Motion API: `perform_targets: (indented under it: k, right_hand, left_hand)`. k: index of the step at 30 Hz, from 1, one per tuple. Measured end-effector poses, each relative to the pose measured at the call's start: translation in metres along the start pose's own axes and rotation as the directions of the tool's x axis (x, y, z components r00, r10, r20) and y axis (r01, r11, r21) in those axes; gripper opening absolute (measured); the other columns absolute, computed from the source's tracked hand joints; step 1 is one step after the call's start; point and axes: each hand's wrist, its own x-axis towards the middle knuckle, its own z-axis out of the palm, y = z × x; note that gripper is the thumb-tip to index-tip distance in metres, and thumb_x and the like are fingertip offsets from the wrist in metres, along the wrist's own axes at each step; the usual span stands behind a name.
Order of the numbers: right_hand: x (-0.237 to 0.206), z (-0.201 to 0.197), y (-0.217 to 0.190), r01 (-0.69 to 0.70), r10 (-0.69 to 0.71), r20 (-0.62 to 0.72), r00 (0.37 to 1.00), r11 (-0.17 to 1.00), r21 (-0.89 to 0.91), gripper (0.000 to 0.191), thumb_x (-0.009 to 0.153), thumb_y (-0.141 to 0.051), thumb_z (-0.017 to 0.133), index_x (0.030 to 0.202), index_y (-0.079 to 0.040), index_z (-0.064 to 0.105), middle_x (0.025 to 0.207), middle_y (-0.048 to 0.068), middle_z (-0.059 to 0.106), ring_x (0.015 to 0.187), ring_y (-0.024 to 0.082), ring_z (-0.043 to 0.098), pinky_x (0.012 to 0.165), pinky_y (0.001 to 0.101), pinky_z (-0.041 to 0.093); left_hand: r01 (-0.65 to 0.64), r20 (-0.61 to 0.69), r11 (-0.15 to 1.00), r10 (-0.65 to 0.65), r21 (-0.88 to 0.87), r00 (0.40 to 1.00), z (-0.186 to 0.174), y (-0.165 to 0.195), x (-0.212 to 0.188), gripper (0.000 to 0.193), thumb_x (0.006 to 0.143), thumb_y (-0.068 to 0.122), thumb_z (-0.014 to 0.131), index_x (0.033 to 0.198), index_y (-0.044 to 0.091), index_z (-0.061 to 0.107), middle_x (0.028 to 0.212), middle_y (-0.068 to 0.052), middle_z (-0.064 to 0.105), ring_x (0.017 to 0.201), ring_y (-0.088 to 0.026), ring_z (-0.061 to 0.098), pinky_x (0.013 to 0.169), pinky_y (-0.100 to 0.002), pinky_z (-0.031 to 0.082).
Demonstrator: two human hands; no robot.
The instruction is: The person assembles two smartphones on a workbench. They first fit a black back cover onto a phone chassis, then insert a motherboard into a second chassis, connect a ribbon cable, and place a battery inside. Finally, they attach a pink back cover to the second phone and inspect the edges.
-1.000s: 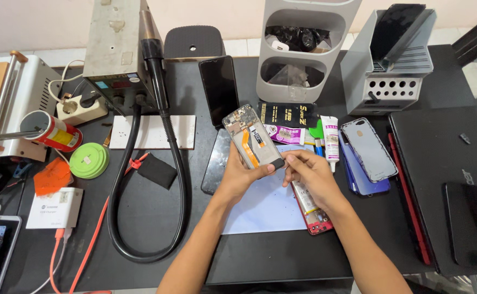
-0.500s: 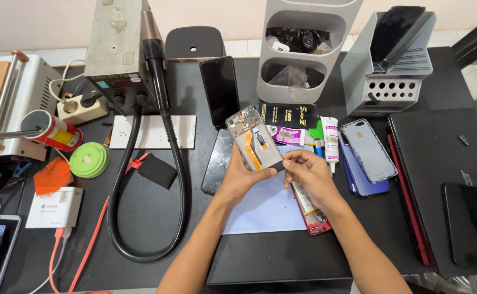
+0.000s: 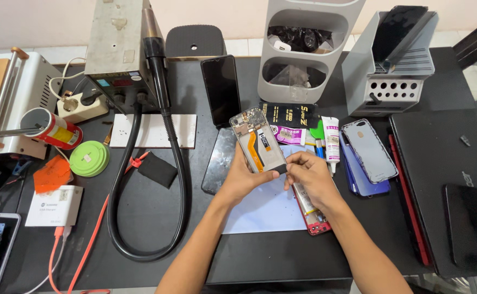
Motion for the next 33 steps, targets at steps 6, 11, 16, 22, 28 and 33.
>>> perform_targets:
  k: [6,11,16,22,28,33]
  right_hand:
    - [-0.001,0.004,0.002,0.009,-0.009,-0.009,1.000,1.000,0.006,0.012,0.090,0.000,0.063,0.098,0.009,0.063,0.076,0.010,0.064,0.059,0.017,0.064,0.059,0.0356,0.060]
    - [-0.005,0.005,-0.006,-0.017,0.016,0.015,1.000,0.996,0.086,0.015,0.092,-0.004,0.061,0.100,0.008,0.065,0.081,0.011,0.065,0.063,0.017,0.065,0.064,0.0382,0.062]
    - [-0.004,0.005,-0.010,-0.017,0.002,0.092,0.996,0.988,0.153,0.016,0.095,-0.007,0.060,0.101,0.006,0.065,0.084,0.011,0.065,0.066,0.018,0.065,0.066,0.0393,0.061]
    - [-0.005,0.000,-0.010,-0.073,0.069,0.090,0.994,0.997,0.041,0.016,0.094,-0.010,0.060,0.092,0.004,0.065,0.075,0.010,0.065,0.060,0.018,0.065,0.062,0.0363,0.060]
    - [-0.007,-0.001,-0.008,-0.027,0.042,0.118,0.992,0.992,-0.126,0.014,0.091,-0.008,0.060,0.084,0.003,0.064,0.069,0.007,0.064,0.057,0.015,0.065,0.057,0.0294,0.054]
    - [-0.006,0.000,-0.009,-0.032,0.049,0.110,0.993,0.987,-0.157,0.012,0.090,-0.006,0.062,0.084,0.004,0.065,0.068,0.008,0.064,0.057,0.015,0.064,0.057,0.0291,0.053]
  left_hand:
    - [-0.002,0.011,0.999,0.001,0.051,1.000,-0.002,0.000,0.000,0.102,0.066,-0.007,0.085,0.149,0.011,0.028,0.131,-0.006,0.056,0.126,-0.018,0.058,0.107,-0.037,0.051]
    - [0.077,-0.001,0.995,-0.077,-0.061,0.997,-0.004,0.007,0.001,0.095,0.068,-0.004,0.084,0.146,0.010,0.031,0.125,-0.010,0.060,0.114,-0.022,0.066,0.090,-0.038,0.061]
    - [0.139,0.025,0.979,-0.137,-0.149,0.990,-0.003,0.015,0.002,0.088,0.072,-0.001,0.083,0.143,0.009,0.033,0.122,-0.013,0.065,0.108,-0.023,0.070,0.071,-0.036,0.066]
    - [0.140,0.056,0.977,-0.133,-0.158,0.990,-0.002,0.018,0.001,0.087,0.072,-0.002,0.083,0.143,0.008,0.034,0.121,-0.015,0.067,0.104,-0.023,0.070,0.067,-0.035,0.064]
    - [0.153,0.046,0.984,-0.149,-0.092,0.988,-0.002,0.015,-0.001,0.091,0.070,-0.005,0.083,0.145,0.010,0.033,0.116,-0.011,0.065,0.100,-0.022,0.070,0.066,-0.036,0.064]
    - [0.130,0.069,0.987,-0.124,-0.094,0.990,-0.003,0.015,-0.001,0.091,0.071,-0.005,0.083,0.144,0.009,0.032,0.116,-0.011,0.065,0.099,-0.022,0.071,0.068,-0.036,0.065]
